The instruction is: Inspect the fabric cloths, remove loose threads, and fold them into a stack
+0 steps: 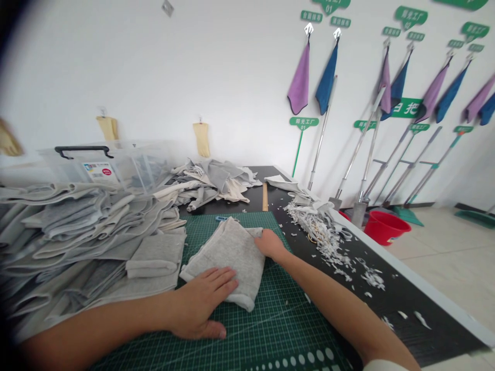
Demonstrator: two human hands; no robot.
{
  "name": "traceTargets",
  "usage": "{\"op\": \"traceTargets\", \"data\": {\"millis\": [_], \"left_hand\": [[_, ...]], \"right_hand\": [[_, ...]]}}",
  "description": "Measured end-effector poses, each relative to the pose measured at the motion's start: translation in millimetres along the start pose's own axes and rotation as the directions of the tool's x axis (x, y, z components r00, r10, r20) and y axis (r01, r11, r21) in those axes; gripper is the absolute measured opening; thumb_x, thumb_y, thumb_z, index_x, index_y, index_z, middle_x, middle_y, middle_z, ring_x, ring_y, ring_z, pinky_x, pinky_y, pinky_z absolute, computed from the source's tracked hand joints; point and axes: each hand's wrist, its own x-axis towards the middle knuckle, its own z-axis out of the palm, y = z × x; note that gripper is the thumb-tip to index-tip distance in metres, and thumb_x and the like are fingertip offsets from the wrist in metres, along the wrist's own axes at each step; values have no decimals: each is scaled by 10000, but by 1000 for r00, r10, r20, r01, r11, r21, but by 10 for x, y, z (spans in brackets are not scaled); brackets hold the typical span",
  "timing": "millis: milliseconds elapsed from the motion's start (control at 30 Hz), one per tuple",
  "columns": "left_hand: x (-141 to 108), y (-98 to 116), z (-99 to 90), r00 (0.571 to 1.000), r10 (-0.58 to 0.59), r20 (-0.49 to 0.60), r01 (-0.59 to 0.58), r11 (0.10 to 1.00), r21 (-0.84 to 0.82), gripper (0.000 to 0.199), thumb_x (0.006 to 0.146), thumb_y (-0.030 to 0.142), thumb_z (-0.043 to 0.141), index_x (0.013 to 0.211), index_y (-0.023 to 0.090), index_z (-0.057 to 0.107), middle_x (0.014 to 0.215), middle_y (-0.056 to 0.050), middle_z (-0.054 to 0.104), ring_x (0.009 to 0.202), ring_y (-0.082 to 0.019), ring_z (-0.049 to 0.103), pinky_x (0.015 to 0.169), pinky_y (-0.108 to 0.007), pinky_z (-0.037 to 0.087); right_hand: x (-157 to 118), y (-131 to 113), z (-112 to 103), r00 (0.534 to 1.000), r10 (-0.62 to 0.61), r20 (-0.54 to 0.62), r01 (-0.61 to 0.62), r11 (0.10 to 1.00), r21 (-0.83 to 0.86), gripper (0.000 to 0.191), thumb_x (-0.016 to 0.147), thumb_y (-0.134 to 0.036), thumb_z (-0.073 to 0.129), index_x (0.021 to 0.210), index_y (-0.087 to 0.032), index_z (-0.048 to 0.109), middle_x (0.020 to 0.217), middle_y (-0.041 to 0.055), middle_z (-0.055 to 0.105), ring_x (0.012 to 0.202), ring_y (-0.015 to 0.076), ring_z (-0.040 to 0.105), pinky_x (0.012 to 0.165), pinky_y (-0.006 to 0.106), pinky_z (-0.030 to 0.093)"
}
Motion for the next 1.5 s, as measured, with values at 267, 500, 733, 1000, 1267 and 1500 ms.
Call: {"op": "traceTargets", "data": {"millis": [267,500,733,1000,1267,1500], "left_hand": [[-10,17,-40,1000,-8,21,8,1000,-16,902,758,721,367,1432,138,225,1490,-172,187,1358,-352,190,1102,-517,161],[-12,67,-26,999,-40,19,40,999,25,861,788,669,385,1437,132,207,1492,-169,185,1360,-347,178,1108,-508,133],[-150,299,-55,999,-28,46,24,997,79,780,817,601,407,1420,135,242,1480,-181,215,1323,-345,275,1060,-500,261],[-217,541,-189,997,58,-53,-45,976,212,347,895,380,353,886,176,633,874,-56,681,808,-217,633,734,-376,501],[-42,51,-67,992,-121,-20,123,977,172,835,796,623,423,1420,102,232,1465,-166,267,1337,-301,275,1087,-470,226],[-54,20,-38,987,-161,23,156,977,142,848,787,644,419,1427,120,228,1484,-148,226,1365,-293,206,1115,-469,153]], "right_hand": [[-93,-218,-109,972,-73,-222,119,973,200,162,772,-305,450,730,-162,513,717,32,589,658,155,508,578,243,366],[-667,-558,-321,769,-614,-176,637,759,137,94,759,-202,498,851,-191,495,924,35,622,791,147,551,704,253,415],[-1141,-524,-312,217,-944,247,976,204,-79,170,816,-290,482,938,-181,529,1285,59,520,1200,213,427,1058,408,237],[-1192,-365,-237,171,-936,308,983,185,16,235,792,-283,489,970,-146,558,1234,99,548,1178,212,448,1046,413,260],[-1074,-274,-276,310,-877,368,935,350,47,667,780,-442,516,1368,-179,344,1339,135,454,1226,257,414,1043,448,275],[-994,-217,-272,362,-868,341,931,353,-90,455,867,-217,434,1319,-165,413,1216,134,568,1170,226,469,985,416,352]]}}
